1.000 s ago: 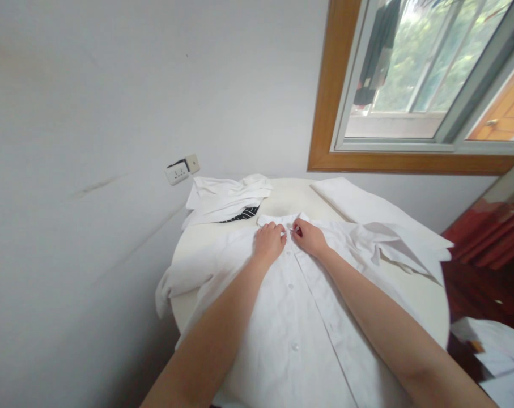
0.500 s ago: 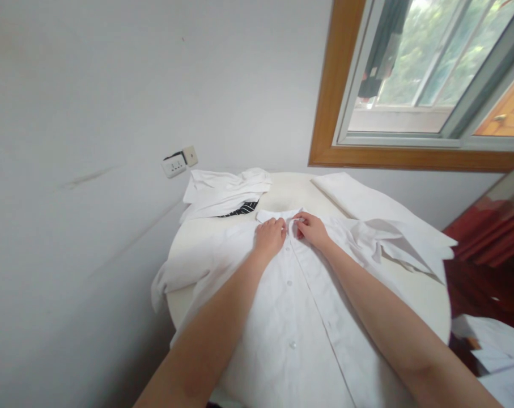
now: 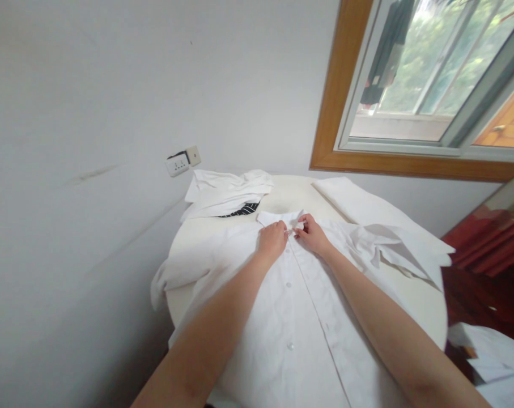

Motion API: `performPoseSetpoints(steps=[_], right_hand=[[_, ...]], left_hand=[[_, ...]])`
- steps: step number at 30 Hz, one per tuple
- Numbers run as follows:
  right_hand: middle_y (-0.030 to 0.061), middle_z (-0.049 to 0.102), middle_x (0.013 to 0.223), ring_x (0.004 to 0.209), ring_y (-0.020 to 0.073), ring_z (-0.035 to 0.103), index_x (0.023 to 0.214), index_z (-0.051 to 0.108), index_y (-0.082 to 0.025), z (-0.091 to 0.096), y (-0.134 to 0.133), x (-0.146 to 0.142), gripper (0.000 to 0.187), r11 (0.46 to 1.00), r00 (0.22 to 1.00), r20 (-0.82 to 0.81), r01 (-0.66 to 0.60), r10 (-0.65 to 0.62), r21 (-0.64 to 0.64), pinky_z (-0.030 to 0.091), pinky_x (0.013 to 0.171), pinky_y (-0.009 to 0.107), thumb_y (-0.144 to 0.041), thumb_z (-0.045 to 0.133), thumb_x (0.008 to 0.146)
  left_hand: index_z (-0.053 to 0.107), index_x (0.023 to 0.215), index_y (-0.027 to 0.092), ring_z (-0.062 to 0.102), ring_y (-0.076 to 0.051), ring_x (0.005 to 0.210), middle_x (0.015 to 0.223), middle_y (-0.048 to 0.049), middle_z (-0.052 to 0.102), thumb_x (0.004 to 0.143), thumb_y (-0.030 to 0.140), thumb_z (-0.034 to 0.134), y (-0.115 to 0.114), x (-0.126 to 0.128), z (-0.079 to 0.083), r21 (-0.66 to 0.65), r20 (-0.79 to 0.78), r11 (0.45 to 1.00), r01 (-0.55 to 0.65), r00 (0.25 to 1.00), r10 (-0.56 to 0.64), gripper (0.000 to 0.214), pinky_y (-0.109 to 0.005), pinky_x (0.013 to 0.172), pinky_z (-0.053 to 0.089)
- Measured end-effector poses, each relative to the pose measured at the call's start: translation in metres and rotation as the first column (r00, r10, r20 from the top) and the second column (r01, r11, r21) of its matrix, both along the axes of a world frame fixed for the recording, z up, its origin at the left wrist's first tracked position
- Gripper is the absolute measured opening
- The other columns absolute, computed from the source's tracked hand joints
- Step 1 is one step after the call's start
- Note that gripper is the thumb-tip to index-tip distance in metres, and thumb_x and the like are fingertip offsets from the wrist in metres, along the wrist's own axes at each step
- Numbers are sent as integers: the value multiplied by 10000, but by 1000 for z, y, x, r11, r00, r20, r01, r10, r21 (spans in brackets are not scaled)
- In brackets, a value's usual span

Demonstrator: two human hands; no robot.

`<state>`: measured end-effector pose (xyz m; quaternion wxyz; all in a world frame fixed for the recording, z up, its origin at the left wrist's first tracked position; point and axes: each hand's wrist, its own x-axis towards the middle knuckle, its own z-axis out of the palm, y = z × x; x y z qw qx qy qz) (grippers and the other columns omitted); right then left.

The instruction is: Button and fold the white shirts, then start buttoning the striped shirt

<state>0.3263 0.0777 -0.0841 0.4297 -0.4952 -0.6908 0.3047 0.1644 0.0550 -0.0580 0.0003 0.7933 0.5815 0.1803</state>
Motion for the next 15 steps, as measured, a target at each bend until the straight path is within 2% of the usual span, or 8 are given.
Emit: performPoseSetpoints(steps=[3,6,8,11,15], right_hand=[[-76,541,659,592,153,564,1101,368,-227,0,-3,1,398,999,1000,19,-12,11,35,428,582,259,-286,544,749],[-75,531,664,574,148,522,1114,349,-226,0,-5,3,439,999,1000,-3,28,-28,20,411,567,256,-294,565,737],[-72,520,669,575,144,502,1108,352,-225,2,-6,4,426,999,999,-9,48,-48,25,406,568,254,-303,562,745],[-55,502,705,629,142,503,1103,392,-223,7,-8,1,345,993,998,9,56,-58,103,422,619,258,-297,514,788],[-10,548,824,714,136,532,1120,438,-223,9,-8,-11,267,989,996,-66,74,-66,127,451,673,255,-260,397,859]], left_hand=[[547,1086,193,624,-203,1014,1050,-70,669,935,320,492,0,0,0,3,-8,1000,-11,1000,11,205,-311,861,446],[556,1062,201,630,-204,1006,1038,-61,674,937,351,487,1,-1,1,-4,-15,1000,-8,1000,7,207,-310,852,448],[557,1054,210,637,-202,988,1019,-53,680,935,363,490,2,-1,1,0,-14,1000,-5,1000,5,206,-307,840,449],[560,1037,214,647,-197,965,996,-46,689,929,359,498,5,-1,0,-4,-12,1000,-7,1000,7,191,-297,815,450],[561,1021,211,651,-197,963,994,-46,696,929,352,491,6,-1,-1,-8,-7,1000,-15,1000,15,182,-297,807,449]])
